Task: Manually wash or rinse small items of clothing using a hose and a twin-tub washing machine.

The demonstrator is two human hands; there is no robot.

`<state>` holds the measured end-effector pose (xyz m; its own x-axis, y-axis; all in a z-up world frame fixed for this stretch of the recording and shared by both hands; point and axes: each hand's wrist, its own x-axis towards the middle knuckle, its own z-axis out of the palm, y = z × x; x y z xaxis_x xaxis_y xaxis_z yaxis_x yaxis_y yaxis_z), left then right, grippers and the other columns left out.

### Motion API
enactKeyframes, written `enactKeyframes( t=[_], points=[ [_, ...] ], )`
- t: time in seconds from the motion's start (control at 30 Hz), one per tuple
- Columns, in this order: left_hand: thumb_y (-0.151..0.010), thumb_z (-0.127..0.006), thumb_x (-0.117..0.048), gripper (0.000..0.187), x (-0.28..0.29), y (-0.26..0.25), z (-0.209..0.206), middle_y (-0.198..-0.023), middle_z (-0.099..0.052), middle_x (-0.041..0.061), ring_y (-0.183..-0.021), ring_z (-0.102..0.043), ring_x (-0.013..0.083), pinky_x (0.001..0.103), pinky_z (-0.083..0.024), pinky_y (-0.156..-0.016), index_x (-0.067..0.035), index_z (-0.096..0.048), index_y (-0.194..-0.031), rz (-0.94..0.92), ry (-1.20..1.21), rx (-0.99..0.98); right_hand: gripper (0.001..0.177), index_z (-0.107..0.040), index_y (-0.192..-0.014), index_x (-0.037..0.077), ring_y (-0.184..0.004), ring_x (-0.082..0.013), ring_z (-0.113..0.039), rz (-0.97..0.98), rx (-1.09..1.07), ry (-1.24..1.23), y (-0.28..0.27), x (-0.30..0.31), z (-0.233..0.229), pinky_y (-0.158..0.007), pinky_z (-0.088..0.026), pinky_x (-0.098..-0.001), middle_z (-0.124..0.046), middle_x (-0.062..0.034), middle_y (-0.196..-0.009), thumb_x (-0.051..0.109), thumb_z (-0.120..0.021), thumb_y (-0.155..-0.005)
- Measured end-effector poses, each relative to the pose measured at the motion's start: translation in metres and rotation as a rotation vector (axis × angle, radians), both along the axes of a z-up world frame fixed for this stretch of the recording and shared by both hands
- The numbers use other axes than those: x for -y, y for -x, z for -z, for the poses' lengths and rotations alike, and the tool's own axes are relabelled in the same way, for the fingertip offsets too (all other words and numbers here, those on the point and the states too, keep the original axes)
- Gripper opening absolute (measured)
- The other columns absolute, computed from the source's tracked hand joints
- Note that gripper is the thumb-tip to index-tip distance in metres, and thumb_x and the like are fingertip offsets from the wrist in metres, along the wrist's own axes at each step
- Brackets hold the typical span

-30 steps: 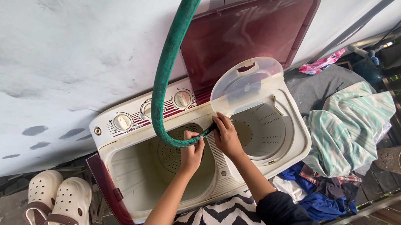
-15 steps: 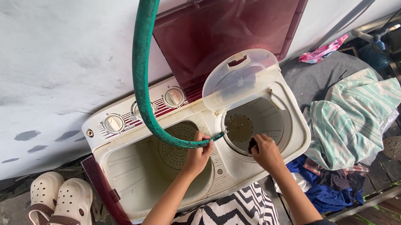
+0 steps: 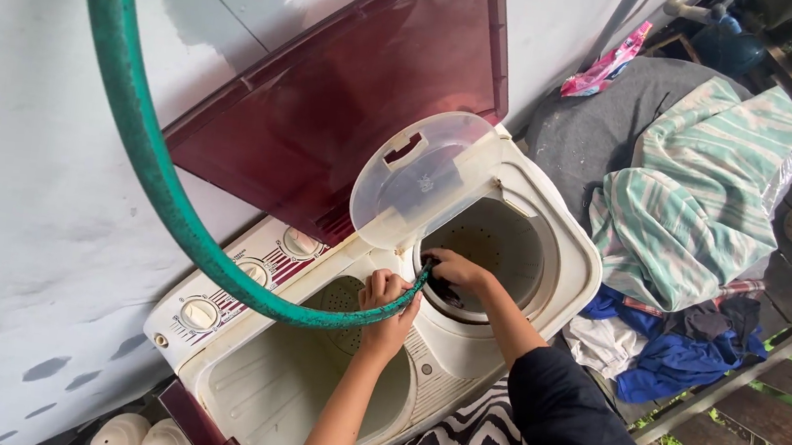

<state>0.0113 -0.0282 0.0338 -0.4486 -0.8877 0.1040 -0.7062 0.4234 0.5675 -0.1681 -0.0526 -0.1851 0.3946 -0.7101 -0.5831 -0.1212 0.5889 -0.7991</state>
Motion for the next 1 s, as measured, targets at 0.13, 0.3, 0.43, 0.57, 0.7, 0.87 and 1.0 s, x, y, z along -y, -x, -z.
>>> enactKeyframes(
  t=[0.13,0.3,0.43,0.57,0.7,0.87,1.0],
  points=[
    [-0.082,-0.080,-0.024,0.023,0.015,0.006,0.002,-0.106,-0.053,0.007,-0.104,-0.056,0.0305,0.050,-0.040,-0.093,-0.011,-0.064,-0.094,0.020,0.027,0.032,0.066,-0.049,-0.147,0.007,-0.077,-0.0154,-0.057,0.340,0.257,-0.027,0.002,-0.001,-0.053,-0.063,-0.050,-0.0324,-0.061,-0.0029,-0.100,0.006,-0.059,-0.081],
    [-0.075,-0.084,-0.028,0.026,0.019,0.020,0.007,-0.114,-0.058,0.010,-0.116,-0.055,0.0312,0.056,-0.036,-0.103,-0.010,-0.069,-0.086,0.234,0.015,0.125,0.067,-0.052,-0.144,0.018,-0.072,-0.0252,-0.060,-0.673,-0.411,-0.197,0.010,-0.024,0.038,-0.067,-0.056,-0.0393,-0.063,-0.0153,-0.086,0.004,-0.054,-0.079],
    [-0.077,-0.083,-0.029,0.026,0.022,0.023,0.020,-0.137,-0.055,0.017,-0.130,-0.053,0.0312,0.061,-0.028,-0.113,-0.009,-0.068,-0.086,0.346,0.058,0.185,0.050,-0.073,-0.127,0.001,-0.072,-0.0228,-0.069,-0.893,-0.517,-0.067,0.009,-0.024,0.150,-0.065,-0.057,-0.0387,-0.077,-0.0111,-0.090,0.011,-0.063,-0.078],
    [-0.083,-0.080,-0.030,0.026,0.022,0.020,0.031,-0.150,-0.050,0.021,-0.135,-0.052,0.0319,0.057,-0.027,-0.118,-0.008,-0.067,-0.087,0.323,0.077,0.197,0.058,-0.057,-0.139,0.007,-0.092,-0.0330,-0.067,-0.380,-0.536,-0.044,0.027,0.002,0.090,-0.080,-0.054,-0.0428,-0.070,-0.0215,-0.113,0.008,-0.055,-0.081],
    [-0.081,-0.079,-0.029,0.025,0.022,0.020,0.036,-0.147,-0.052,0.021,-0.131,-0.055,0.0323,0.053,-0.028,-0.119,-0.007,-0.066,-0.083,0.279,0.069,0.204,0.060,-0.048,-0.149,0.005,-0.118,-0.0386,-0.063,0.256,-0.371,0.267,-0.001,0.013,0.158,-0.098,-0.050,-0.0422,-0.065,-0.0246,-0.130,0.013,-0.067,-0.092],
    [-0.078,-0.078,-0.026,0.023,0.023,0.022,0.031,-0.142,-0.054,0.022,-0.127,-0.056,0.0338,0.054,-0.029,-0.118,-0.007,-0.065,-0.080,0.275,0.065,0.183,0.061,-0.054,-0.144,0.006,-0.115,-0.0368,-0.065,0.061,-0.148,0.318,-0.017,0.000,0.107,-0.095,-0.051,-0.0452,-0.067,-0.0232,-0.127,0.004,-0.065,-0.084],
    [-0.079,-0.076,-0.025,0.023,0.023,0.023,0.029,-0.140,-0.056,0.021,-0.127,-0.057,0.0332,0.053,-0.030,-0.118,-0.006,-0.063,-0.079,0.267,0.076,0.169,0.062,-0.069,-0.133,0.012,-0.093,-0.0351,-0.071,-0.688,-0.388,-0.056,-0.014,-0.013,0.111,-0.080,-0.058,-0.0498,-0.074,-0.0205,-0.104,-0.002,-0.058,-0.073]
  ],
)
